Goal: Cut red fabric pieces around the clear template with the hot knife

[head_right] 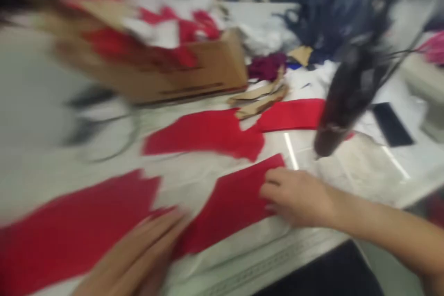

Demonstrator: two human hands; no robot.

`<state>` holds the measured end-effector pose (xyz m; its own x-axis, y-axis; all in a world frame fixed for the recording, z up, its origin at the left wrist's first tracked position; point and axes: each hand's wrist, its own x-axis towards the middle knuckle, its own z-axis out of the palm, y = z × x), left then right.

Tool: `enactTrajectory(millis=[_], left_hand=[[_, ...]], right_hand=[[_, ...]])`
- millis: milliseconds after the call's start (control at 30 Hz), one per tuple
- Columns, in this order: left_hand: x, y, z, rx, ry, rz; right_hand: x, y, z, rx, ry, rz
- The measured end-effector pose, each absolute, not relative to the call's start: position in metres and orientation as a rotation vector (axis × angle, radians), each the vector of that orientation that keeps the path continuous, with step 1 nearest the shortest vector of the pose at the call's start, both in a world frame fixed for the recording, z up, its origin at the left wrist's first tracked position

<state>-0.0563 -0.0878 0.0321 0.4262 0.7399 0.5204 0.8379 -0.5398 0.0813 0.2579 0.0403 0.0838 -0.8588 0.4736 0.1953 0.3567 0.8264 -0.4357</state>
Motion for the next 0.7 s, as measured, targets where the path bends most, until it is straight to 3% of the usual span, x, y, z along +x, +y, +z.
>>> enactTrajectory(millis=[233, 533, 700], left_hand=[[-0.048, -0.099, 0.057, -2.516, -1.435, -0.607], [-0.041, -0.096, 0.062, -2.555, -1.278, -0.652], [-0.040, -0.097, 0.061, -2.554, -1.423, -0.785]], right_hand=[[0.247, 0.065, 0.072, -0.567, -2.728, 0.539], [0.235, 0.066, 0.077, -0.546, -2.773, 0.413], [0.246, 0.058, 0.077, -0.543, -2.732, 0.394]])
